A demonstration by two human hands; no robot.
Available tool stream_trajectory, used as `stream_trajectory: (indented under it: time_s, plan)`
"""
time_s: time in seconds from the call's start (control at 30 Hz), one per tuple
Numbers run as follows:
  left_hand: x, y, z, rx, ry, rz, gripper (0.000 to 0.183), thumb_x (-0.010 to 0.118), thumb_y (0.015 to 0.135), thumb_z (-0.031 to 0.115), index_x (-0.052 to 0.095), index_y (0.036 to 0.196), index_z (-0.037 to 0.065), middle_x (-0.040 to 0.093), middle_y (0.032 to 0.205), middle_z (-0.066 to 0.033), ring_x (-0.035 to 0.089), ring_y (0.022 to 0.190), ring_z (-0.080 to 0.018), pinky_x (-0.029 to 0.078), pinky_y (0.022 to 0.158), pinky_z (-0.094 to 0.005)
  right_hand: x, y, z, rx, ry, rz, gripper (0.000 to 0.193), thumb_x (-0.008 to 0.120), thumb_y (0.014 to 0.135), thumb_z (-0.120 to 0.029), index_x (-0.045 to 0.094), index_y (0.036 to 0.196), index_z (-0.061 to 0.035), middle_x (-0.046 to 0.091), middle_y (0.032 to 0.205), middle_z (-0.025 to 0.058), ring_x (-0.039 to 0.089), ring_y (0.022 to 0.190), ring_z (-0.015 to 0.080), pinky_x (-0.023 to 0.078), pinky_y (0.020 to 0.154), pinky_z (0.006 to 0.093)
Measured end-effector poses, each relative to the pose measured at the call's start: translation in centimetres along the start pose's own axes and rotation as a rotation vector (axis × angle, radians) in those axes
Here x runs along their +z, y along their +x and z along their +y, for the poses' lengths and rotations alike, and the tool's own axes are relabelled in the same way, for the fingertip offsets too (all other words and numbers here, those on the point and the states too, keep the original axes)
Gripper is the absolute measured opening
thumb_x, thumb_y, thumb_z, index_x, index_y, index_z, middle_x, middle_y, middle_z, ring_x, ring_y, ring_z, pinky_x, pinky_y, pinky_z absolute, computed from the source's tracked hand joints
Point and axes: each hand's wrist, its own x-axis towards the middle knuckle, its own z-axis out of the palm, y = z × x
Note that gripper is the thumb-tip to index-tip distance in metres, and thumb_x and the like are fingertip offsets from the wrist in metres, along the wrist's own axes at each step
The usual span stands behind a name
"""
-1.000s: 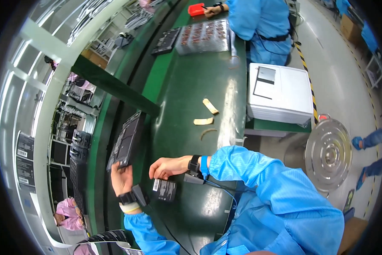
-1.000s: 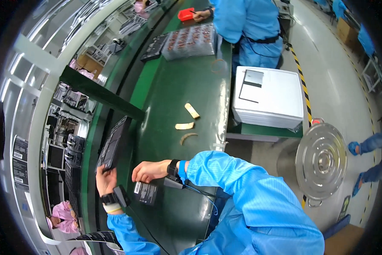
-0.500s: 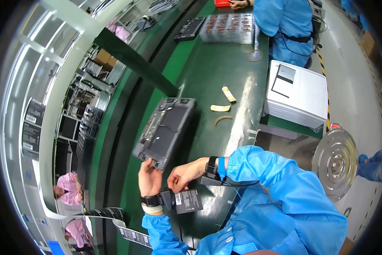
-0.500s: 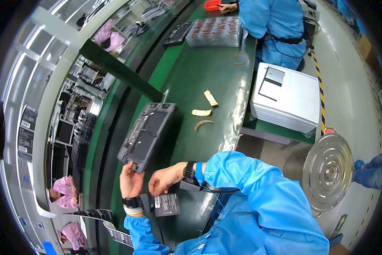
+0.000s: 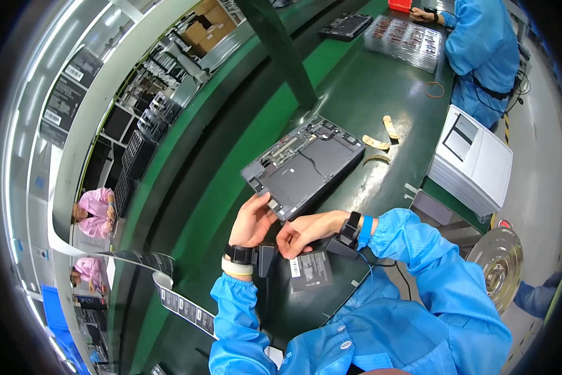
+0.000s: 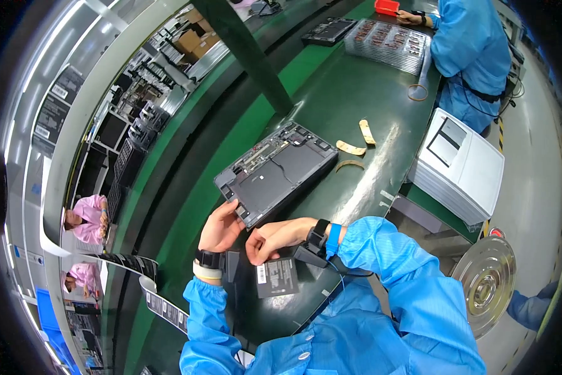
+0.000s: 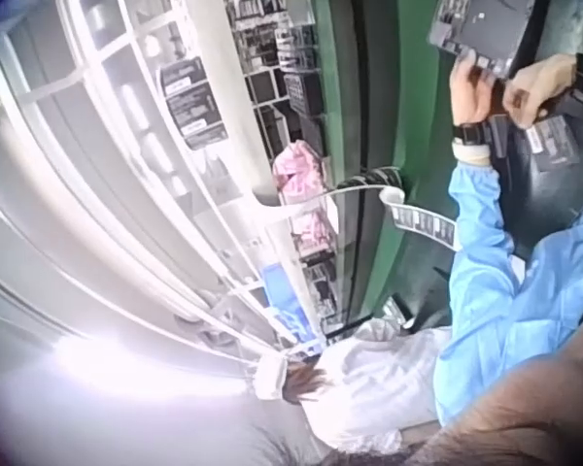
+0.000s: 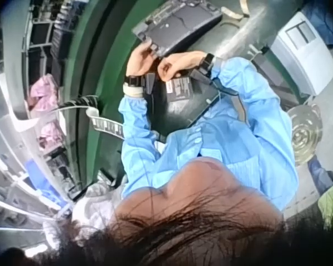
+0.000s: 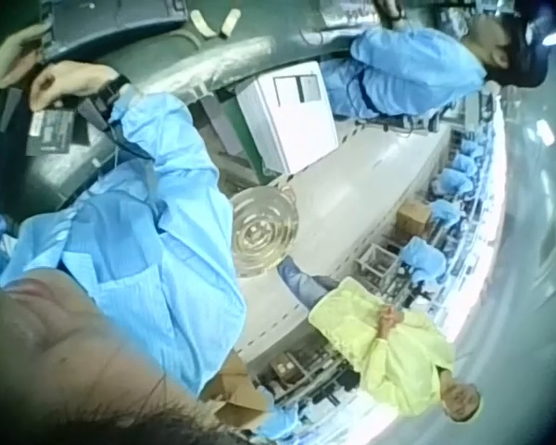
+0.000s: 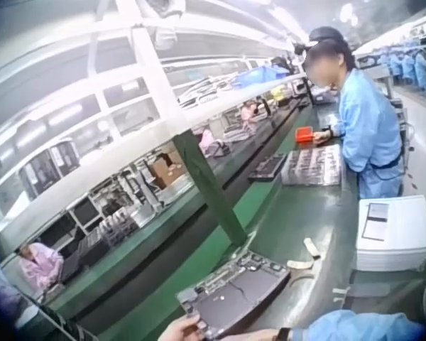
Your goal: Assembling internal components, applying adhesive labels, and installing a battery into a tablet chassis on a factory assembly line.
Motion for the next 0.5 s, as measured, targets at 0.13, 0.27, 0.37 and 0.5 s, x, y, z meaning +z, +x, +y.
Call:
stream_trajectory:
  time_s: [0.13,0.27,0.37,0.5]
  plan:
    - [-1.6,-0.2,-0.3,-0.003,0.025,0.004,0.039,0.055,0.097,0.013,0.049,0.131,-0.004,0.059,0.126,-0.0147,0.059,0.115,-0.0265,0.047,0.101,-0.0435,0.2,0.1,0.8,0.035,-0.007,-0.063,0.014,0.070,0.085,-0.010,0.065,0.090,0.0007,0.064,0.082,0.0013,0.051,0.059,0.0035,0.039,0.051,0.0181]
    - [-3.8,-0.3,-2.5,0.012,-0.006,0.059,0.036,0.054,0.097,0.014,0.053,0.128,-0.004,0.062,0.122,-0.0125,0.060,0.112,-0.0236,0.048,0.097,-0.0411,0.1,-0.1,0.4,0.102,-0.049,-0.179,0.015,0.071,0.088,-0.010,0.063,0.094,0.0010,0.064,0.086,0.0013,0.055,0.063,0.0032,0.042,0.052,0.0185]
    - [-4.6,-1.2,-4.2,0.024,-0.032,0.144,0.033,0.053,0.097,0.009,0.052,0.127,-0.004,0.061,0.123,-0.0127,0.059,0.112,-0.0237,0.048,0.097,-0.0411,-0.1,0.1,0.3,0.132,-0.060,-0.239,0.015,0.070,0.090,-0.011,0.062,0.095,0.0010,0.064,0.088,0.0022,0.056,0.065,0.0039,0.043,0.053,0.0190]
    - [-5.8,-3.0,-5.3,0.116,0.000,0.243,0.032,0.052,0.097,0.011,0.053,0.126,-0.003,0.063,0.118,-0.0100,0.060,0.109,-0.0212,0.049,0.096,-0.0392,0.3,0.1,-1.7,0.182,-0.051,-0.290,0.018,0.070,0.090,-0.011,0.061,0.100,0.0002,0.063,0.091,0.0020,0.057,0.071,0.0044,0.044,0.056,0.0194]
